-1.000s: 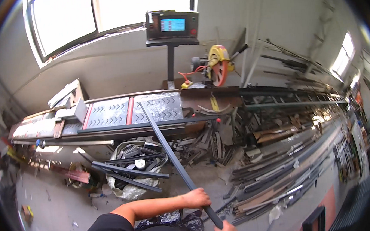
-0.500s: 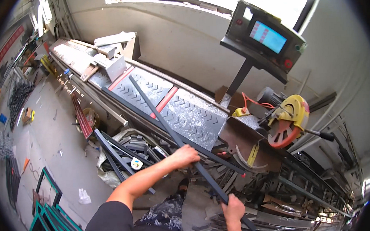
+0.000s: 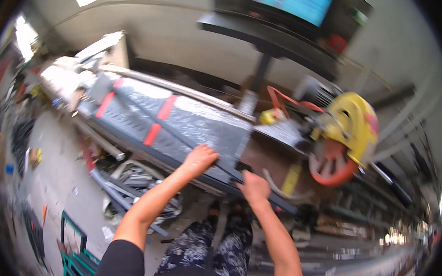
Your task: The person operates a console to control a machine, positions long metal strips onto the cutting platform, and uses a saw to cut them into sections. They then move to another area and place the cut strips into a green metal frame on the floor.
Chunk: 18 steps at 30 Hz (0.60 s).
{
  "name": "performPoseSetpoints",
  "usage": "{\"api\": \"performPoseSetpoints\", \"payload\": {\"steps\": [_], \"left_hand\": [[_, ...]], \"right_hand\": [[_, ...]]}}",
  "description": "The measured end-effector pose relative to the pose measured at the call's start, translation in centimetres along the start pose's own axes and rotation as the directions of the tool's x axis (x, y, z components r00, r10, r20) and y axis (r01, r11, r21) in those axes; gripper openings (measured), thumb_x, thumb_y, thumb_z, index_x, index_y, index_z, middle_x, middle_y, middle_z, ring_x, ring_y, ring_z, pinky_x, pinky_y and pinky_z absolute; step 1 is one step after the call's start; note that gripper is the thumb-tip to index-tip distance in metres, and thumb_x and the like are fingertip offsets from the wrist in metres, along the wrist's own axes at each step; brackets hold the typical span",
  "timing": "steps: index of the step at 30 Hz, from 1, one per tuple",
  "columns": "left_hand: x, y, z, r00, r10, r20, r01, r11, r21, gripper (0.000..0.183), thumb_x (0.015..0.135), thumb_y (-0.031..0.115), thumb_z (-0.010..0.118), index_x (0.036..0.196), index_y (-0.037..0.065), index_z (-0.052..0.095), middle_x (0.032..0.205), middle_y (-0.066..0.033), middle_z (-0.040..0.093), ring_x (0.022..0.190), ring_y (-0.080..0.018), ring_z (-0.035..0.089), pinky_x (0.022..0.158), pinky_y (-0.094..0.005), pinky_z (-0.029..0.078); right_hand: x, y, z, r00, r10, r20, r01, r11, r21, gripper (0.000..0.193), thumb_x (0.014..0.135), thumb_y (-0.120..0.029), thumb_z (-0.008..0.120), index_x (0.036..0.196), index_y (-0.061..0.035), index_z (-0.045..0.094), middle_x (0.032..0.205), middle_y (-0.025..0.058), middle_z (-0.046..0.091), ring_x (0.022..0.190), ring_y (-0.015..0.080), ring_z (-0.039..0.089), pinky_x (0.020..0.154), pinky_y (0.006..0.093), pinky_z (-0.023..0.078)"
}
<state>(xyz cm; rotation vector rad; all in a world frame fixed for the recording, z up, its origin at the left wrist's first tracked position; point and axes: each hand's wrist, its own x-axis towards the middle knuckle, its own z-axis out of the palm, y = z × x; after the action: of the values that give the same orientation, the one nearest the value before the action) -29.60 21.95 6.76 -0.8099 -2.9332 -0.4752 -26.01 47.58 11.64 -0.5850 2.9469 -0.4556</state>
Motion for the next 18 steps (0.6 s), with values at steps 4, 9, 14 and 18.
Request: {"api": "performPoseSetpoints", "payload": {"steps": [4,9,14,18], "left_hand": [[4.5,2.4,2.1,0.974,0.026,-0.224,-0.029,1.0,-0.01,0.009,0.076,0.012,0.06,0.085,0.009,0.061,0.082,-0.0086,0.061,0.083,-0.0302,0.06,0.078,-0.0434,0.048],[10.5,0.9,5.2,0.991,-0.063,-0.117,0.062,0.998,-0.013,0.013,0.074,0.011,0.06,0.087,0.009,0.062,0.083,-0.008,0.061,0.086,-0.0292,0.06,0.081,-0.0406,0.048],[14.8,-1.0,9.1,0.981,-0.145,-0.126,0.149,0.989,0.018,0.009,0.072,0.01,0.063,0.081,0.008,0.061,0.085,-0.0114,0.057,0.087,-0.0315,0.059,0.076,-0.0433,0.048],[16.0,-2.3,10.9,0.982,-0.183,-0.053,0.186,0.981,0.055,0.01,0.071,0.011,0.066,0.078,0.007,0.059,0.086,-0.012,0.056,0.087,-0.0332,0.058,0.074,-0.0434,0.048]], "right_hand": [[2.9,3.7,0.0,0.997,0.016,-0.076,-0.014,1.0,0.02,0.032,0.07,-0.026,0.08,0.087,-0.0084,0.058,0.086,0.0116,0.065,0.082,0.0345,0.064,0.07,0.0456,0.051],[3.5,6.5,1.1,0.924,-0.012,-0.382,0.071,0.988,0.141,0.025,0.076,-0.016,0.072,0.097,-0.0061,0.064,0.103,0.0089,0.062,0.1,0.028,0.059,0.086,0.0405,0.048],[-3.4,13.8,3.5,0.953,0.169,-0.253,-0.084,0.945,0.316,0.015,0.081,-0.014,0.067,0.093,-0.0048,0.066,0.101,0.0113,0.063,0.095,0.0329,0.06,0.082,0.043,0.05],[-9.9,17.8,2.2,0.94,0.338,-0.05,-0.311,0.907,0.284,0.013,0.085,-0.016,0.063,0.09,-0.0042,0.066,0.093,0.0145,0.064,0.089,0.0359,0.061,0.078,0.0455,0.051]]}}
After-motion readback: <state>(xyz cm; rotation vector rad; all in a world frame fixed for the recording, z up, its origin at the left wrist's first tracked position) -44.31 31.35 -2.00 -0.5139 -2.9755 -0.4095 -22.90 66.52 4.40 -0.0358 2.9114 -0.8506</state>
